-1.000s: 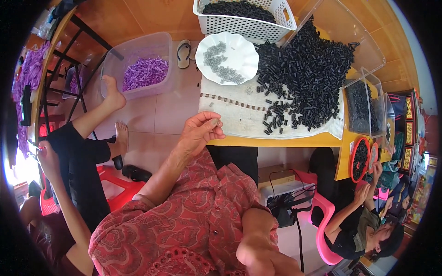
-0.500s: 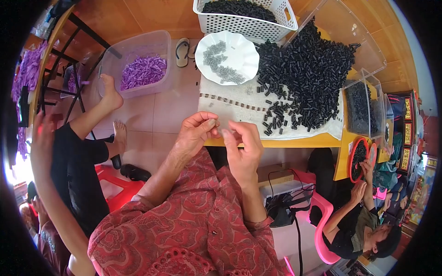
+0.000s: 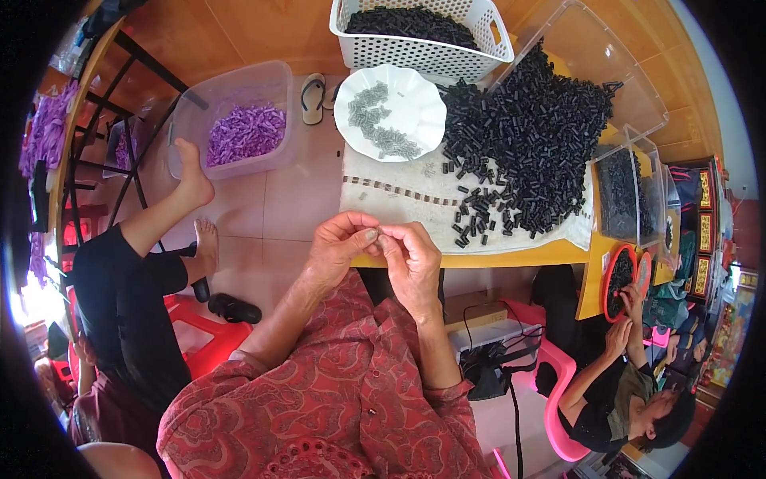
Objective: The person is manually assembling small black cylindrical components by attaching small metal rings to them.
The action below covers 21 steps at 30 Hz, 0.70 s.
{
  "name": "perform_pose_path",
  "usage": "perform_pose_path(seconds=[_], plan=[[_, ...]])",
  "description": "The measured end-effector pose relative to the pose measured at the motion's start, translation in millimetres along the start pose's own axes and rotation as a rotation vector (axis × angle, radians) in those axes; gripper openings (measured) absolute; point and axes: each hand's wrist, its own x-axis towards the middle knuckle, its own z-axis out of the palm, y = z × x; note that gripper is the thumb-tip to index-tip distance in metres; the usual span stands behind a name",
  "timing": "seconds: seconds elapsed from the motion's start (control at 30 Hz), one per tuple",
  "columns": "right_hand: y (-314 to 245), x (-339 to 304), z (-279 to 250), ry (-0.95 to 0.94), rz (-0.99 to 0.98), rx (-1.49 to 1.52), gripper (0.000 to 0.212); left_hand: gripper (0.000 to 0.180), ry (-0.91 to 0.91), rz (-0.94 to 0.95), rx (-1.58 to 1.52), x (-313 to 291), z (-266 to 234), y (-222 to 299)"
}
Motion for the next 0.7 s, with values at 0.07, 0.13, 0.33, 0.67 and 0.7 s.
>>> perform_pose_path(seconds=[0.07,0.13,0.33,0.67,0.7], plan=[[1,1,0,0.019,0.013,-0.023,0.009,0.013,-0.003,0.007,0.030,0,-1,3],[2,4,-2,0.038,0.023,-0.045,0.008,0.014,0.054,-0.001,0.155,-2,2,10],[25,27,-9,0.153,-0.001,-0.210,0.010,0.013,0.156,0.199,0.589,0,9,9],[52,56,-10,0.156,-0.133,-0.374,0.013,0.012,0.155,0.630,1.342,35,30,1],[52,56,-10,0.163,-0.163,-0.387,0.014,0.012,0.154,0.629,1.343,35,31,1]])
